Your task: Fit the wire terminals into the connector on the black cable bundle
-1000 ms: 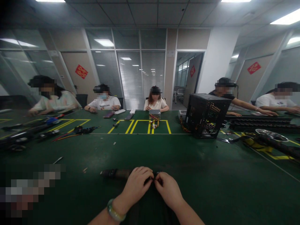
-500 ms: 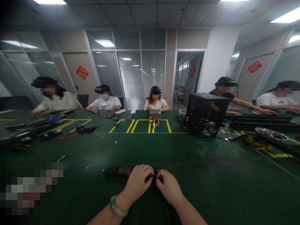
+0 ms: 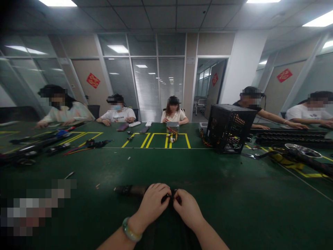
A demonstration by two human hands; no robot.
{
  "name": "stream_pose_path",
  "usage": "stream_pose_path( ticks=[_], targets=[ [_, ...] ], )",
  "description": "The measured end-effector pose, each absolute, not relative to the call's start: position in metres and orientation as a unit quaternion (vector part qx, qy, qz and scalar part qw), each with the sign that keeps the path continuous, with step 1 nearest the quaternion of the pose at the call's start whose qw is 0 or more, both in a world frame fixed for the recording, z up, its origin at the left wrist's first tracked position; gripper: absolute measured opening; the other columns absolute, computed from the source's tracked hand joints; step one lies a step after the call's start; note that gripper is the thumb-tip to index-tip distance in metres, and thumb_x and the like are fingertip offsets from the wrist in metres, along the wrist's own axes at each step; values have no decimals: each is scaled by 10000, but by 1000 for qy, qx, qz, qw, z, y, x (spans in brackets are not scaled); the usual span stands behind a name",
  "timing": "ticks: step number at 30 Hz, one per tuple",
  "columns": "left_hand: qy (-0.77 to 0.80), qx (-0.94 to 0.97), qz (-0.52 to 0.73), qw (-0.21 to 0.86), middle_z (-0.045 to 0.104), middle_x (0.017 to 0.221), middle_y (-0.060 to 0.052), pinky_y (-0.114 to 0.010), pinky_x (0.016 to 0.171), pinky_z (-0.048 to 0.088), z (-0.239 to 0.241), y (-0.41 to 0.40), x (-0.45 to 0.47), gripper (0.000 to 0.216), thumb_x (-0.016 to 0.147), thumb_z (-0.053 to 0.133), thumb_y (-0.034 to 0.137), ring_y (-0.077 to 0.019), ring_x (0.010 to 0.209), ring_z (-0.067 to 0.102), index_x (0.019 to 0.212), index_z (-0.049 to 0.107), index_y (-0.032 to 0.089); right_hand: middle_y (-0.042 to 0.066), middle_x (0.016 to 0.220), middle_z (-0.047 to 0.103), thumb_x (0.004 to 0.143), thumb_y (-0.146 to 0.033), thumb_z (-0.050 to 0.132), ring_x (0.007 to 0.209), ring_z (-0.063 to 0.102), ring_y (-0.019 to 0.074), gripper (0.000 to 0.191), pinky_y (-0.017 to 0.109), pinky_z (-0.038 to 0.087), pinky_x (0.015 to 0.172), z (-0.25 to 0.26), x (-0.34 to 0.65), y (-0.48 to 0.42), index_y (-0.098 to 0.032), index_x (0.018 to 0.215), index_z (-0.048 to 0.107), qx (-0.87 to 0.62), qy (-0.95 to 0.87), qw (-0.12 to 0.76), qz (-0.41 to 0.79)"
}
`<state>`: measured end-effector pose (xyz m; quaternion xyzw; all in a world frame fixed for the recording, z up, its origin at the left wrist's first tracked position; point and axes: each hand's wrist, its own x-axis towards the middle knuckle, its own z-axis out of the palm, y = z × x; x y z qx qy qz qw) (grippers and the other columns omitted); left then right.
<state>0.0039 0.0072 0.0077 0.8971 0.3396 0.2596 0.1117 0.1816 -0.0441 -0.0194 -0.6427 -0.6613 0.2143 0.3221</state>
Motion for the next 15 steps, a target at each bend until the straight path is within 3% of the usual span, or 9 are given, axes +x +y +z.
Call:
stream_pose_path(
  ticks=[15],
  targets=[
    [342, 897, 249, 129, 630, 963, 1, -351, 893, 359, 9, 11, 5, 125, 823, 573, 141, -199, 958, 543, 898, 603, 237, -5, 790, 632, 844, -217, 541, 713, 581, 158, 80, 232, 378, 634, -16, 180, -42, -214, 830, 620, -646, -654, 323, 227]
  ],
)
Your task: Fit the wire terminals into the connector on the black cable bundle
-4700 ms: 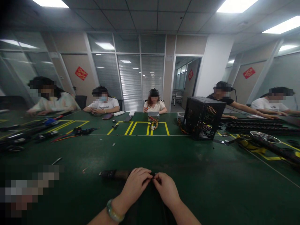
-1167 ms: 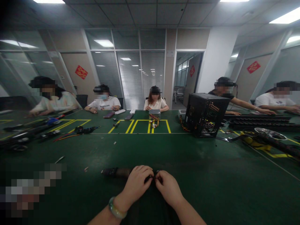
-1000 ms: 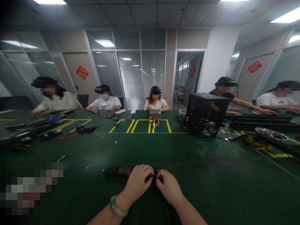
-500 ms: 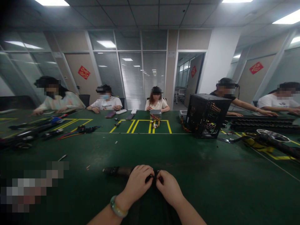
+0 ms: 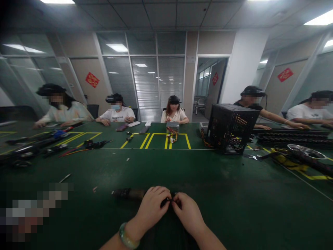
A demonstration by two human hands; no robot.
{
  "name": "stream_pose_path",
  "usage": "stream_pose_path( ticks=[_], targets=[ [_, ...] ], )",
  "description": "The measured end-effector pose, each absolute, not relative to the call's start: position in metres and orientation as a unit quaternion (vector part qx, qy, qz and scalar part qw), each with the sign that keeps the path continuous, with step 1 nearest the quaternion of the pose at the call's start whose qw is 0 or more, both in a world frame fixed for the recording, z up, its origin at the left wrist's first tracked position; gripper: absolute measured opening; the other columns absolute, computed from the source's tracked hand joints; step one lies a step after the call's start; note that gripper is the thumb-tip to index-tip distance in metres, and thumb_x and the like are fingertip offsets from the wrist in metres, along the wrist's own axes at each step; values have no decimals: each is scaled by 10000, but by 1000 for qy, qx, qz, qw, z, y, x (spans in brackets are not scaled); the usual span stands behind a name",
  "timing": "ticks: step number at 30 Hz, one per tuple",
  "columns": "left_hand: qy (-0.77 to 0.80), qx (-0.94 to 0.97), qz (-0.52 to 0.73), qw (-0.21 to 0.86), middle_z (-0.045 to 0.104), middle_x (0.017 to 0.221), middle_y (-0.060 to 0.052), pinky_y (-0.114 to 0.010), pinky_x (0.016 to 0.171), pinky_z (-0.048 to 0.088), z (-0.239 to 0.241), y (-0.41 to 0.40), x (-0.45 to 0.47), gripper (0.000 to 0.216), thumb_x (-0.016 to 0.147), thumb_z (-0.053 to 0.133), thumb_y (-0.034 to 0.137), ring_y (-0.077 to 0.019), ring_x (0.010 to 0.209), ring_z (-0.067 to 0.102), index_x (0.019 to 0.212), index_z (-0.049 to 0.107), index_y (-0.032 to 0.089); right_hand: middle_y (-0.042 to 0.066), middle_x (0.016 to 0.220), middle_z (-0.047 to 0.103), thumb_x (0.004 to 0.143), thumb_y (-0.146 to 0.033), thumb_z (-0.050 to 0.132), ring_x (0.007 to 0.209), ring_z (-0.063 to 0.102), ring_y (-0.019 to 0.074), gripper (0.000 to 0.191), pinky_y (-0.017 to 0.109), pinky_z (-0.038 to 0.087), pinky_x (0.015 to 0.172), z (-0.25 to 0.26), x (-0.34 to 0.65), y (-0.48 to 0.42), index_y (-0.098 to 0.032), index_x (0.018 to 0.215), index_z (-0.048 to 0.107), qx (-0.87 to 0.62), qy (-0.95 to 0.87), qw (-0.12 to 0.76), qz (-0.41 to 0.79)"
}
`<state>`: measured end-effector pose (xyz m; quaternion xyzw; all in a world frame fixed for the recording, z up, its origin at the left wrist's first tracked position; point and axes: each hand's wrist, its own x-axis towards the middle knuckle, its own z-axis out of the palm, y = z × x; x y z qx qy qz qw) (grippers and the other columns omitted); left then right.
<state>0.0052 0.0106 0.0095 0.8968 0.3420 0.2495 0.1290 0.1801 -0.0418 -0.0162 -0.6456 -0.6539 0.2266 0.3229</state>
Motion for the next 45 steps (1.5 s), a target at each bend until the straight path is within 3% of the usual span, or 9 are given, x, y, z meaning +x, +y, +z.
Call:
stream_pose_path(
  ticks=[11, 31, 40, 45],
  targets=[
    [323, 900, 257, 143, 625, 1056, 2, -365, 937, 350, 7, 13, 1, 274, 770, 541, 51, -199, 1018, 535, 954, 604, 243, -16, 789, 631, 860, -220, 542, 706, 585, 154, 91, 226, 376, 619, -19, 182, -40, -227, 818, 623, -648, -644, 332, 235],
    [304, 905, 265, 136, 647, 1070, 6, -364, 915, 375, -3, 21, 1, 138, 882, 585, 166, -192, 1031, 559, 974, 629, 257, -17, 766, 630, 860, -265, 547, 705, 579, 161, 110, 236, 381, 620, -22, 185, -36, -224, 786, 618, -649, -642, 335, 233],
    [329, 901, 259, 115, 661, 1024, 5, -336, 910, 391, 6, 14, 0, 90, 876, 620, 193, -177, 1001, 577, 959, 618, 227, -5, 772, 650, 891, -361, 512, 700, 603, 179, 175, 261, 420, 633, -29, 188, -36, -229, 844, 618, -637, -648, 320, 270],
    [317, 906, 258, 108, 649, 1106, 13, -349, 960, 370, 7, 11, -3, 96, 888, 605, 184, -174, 1065, 555, 959, 641, 238, 7, 808, 652, 900, -376, 504, 710, 606, 184, 196, 271, 429, 641, -23, 186, -41, -224, 891, 626, -645, -650, 303, 265]
  ],
)
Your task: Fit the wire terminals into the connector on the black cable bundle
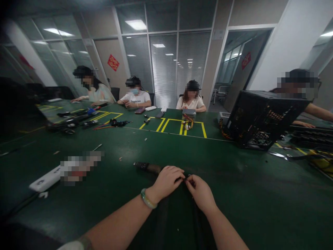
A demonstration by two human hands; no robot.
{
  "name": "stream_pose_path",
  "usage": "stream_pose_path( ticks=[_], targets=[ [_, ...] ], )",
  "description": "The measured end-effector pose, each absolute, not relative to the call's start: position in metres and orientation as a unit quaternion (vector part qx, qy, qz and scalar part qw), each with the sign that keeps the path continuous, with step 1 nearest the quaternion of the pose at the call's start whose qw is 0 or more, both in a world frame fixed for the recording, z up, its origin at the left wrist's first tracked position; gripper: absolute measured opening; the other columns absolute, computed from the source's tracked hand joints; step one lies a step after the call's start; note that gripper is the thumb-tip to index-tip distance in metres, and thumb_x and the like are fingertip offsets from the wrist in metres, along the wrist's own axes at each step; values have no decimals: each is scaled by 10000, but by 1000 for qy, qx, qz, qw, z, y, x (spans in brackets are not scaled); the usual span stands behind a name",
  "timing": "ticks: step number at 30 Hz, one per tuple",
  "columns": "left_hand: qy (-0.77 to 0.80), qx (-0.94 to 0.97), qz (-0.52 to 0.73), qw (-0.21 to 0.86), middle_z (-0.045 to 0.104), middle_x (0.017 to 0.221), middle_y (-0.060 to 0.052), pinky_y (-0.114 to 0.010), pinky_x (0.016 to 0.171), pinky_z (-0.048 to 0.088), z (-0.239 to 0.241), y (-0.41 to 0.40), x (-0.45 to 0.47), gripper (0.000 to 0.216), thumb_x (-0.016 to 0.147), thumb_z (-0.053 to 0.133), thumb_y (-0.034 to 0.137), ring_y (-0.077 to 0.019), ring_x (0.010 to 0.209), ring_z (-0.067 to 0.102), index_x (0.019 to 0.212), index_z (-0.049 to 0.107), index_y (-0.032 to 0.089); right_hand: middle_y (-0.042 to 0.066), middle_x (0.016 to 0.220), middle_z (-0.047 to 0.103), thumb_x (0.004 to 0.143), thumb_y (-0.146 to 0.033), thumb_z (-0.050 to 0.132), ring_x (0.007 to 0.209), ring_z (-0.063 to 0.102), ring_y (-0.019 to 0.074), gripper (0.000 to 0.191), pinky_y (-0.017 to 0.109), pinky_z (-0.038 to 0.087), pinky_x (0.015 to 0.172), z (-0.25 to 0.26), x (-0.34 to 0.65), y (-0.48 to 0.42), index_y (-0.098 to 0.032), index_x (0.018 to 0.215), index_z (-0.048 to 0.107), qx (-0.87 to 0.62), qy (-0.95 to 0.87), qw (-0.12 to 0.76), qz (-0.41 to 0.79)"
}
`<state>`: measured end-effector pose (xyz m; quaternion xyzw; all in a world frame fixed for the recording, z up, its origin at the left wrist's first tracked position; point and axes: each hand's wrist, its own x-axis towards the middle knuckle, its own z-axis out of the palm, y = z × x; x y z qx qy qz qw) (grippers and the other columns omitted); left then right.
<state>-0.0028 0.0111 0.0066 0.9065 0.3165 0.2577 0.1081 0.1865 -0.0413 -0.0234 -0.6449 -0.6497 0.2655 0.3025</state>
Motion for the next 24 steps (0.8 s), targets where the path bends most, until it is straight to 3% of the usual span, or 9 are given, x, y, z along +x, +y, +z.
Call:
stream_pose_path(
  ticks=[12, 17, 24],
  targets=[
    [316, 904, 264, 111, 637, 1127, 1, -352, 983, 358, 5, 7, -6, 208, 881, 620, 194, -181, 1093, 540, 1084, 594, 230, 38, 888, 658, 875, -345, 533, 768, 602, 198, 180, 287, 444, 681, -15, 181, -50, -216, 904, 654, -649, -654, 303, 242],
    [312, 908, 257, 110, 633, 1143, -13, -358, 984, 360, 7, 7, -6, 103, 887, 593, 173, -188, 1091, 545, 983, 600, 210, 38, 918, 659, 879, -343, 523, 782, 605, 196, 198, 289, 451, 686, -14, 181, -51, -217, 931, 667, -645, -655, 306, 248],
    [314, 909, 255, 105, 634, 1146, 0, -355, 988, 361, 9, 5, -7, 135, 884, 582, 142, -175, 1092, 546, 990, 605, 223, 38, 921, 654, 886, -350, 523, 774, 603, 197, 196, 289, 454, 678, -14, 181, -51, -219, 941, 657, -645, -655, 305, 248]
  ],
)
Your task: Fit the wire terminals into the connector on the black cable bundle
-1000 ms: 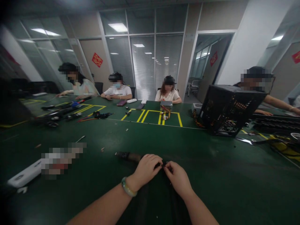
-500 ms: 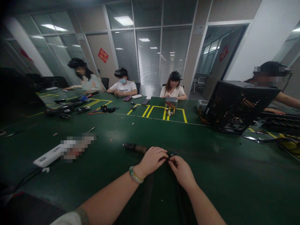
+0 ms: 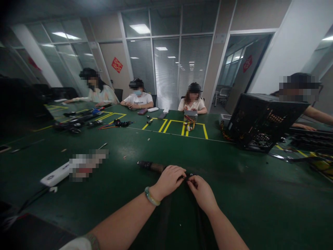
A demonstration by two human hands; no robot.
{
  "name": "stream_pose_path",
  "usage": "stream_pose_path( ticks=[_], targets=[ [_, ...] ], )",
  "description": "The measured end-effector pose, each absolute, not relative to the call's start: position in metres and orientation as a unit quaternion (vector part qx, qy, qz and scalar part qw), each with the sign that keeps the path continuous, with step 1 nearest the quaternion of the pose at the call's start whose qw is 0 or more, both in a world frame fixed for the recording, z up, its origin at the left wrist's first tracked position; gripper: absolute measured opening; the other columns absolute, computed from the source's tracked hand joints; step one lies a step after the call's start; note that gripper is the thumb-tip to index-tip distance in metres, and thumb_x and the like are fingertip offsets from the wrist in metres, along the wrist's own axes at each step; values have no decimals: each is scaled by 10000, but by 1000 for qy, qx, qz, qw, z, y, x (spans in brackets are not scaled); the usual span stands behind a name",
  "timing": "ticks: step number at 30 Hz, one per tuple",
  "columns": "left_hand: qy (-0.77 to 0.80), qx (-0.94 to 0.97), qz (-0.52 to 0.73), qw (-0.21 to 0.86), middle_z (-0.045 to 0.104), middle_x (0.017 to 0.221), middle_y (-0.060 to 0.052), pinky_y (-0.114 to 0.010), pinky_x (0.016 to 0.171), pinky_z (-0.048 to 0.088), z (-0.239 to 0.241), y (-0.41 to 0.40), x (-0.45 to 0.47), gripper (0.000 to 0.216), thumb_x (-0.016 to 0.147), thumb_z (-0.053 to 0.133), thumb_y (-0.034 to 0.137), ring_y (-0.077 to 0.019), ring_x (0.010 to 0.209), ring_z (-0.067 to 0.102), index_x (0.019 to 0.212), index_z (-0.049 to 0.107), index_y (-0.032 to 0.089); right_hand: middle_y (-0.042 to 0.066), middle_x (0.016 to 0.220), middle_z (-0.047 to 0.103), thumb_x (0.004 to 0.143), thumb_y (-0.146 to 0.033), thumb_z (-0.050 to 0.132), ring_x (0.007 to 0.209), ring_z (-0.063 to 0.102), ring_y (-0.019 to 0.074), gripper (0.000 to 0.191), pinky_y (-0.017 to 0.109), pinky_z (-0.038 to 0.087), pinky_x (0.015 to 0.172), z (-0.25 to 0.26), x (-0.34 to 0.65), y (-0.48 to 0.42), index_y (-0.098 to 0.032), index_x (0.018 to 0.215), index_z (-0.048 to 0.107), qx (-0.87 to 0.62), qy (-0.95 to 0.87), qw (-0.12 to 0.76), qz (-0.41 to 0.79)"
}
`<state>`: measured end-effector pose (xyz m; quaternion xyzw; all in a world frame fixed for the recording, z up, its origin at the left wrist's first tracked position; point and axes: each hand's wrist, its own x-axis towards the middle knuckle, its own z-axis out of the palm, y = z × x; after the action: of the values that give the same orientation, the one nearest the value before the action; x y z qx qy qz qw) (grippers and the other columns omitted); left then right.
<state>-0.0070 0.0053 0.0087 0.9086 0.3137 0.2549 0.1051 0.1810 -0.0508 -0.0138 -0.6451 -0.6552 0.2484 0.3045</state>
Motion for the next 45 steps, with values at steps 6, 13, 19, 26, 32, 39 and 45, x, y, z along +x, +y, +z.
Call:
stream_pose_path(
  ticks=[6, 13, 19, 26, 32, 39, 45],
  targets=[
    [316, 909, 253, 102, 634, 1155, -2, -357, 984, 365, 11, 4, -6, 135, 885, 587, 148, -176, 1111, 542, 988, 618, 230, 42, 939, 654, 886, -349, 519, 792, 601, 201, 195, 293, 453, 697, -12, 180, -51, -223, 936, 659, -649, -659, 298, 235],
    [315, 908, 257, 105, 641, 1128, 8, -363, 976, 369, 9, 6, -5, 140, 877, 596, 139, -175, 1087, 550, 975, 622, 235, 23, 888, 650, 882, -329, 520, 746, 600, 187, 171, 278, 440, 661, -16, 179, -50, -227, 903, 656, -653, -653, 310, 226],
    [319, 902, 267, 114, 650, 1103, -11, -373, 967, 374, 6, 7, -2, 133, 879, 579, 133, -186, 1069, 559, 957, 632, 227, 17, 796, 640, 874, -300, 520, 719, 591, 185, 151, 271, 422, 652, -18, 177, -47, -213, 828, 634, -658, -652, 319, 201],
    [316, 899, 273, 135, 652, 1096, -4, -379, 957, 381, 6, 9, -2, 177, 874, 561, 99, -188, 1064, 557, 962, 631, 236, 21, 830, 657, 886, -309, 512, 738, 603, 188, 172, 265, 428, 659, -16, 178, -45, -221, 810, 638, -665, -642, 318, 213],
    [327, 894, 272, 143, 650, 1093, 15, -387, 958, 375, 3, 12, 0, 188, 858, 581, 84, -185, 1064, 551, 943, 631, 243, 12, 846, 660, 889, -312, 526, 740, 610, 181, 163, 259, 429, 665, -16, 179, -43, -230, 833, 656, -662, -638, 314, 237],
    [326, 896, 269, 134, 647, 1103, 16, -379, 957, 383, 2, 14, 1, 168, 869, 593, 116, -182, 1063, 552, 952, 648, 251, 2, 817, 645, 885, -276, 526, 718, 594, 175, 140, 252, 410, 643, -17, 179, -43, -231, 810, 636, -660, -635, 329, 233],
    [317, 900, 268, 136, 641, 1132, 19, -380, 969, 379, 0, 15, -1, 202, 870, 606, 141, -182, 1081, 547, 1011, 660, 274, 1, 794, 632, 881, -260, 517, 701, 581, 169, 135, 247, 393, 623, -17, 179, -42, -222, 793, 612, -657, -635, 333, 233]
  ],
)
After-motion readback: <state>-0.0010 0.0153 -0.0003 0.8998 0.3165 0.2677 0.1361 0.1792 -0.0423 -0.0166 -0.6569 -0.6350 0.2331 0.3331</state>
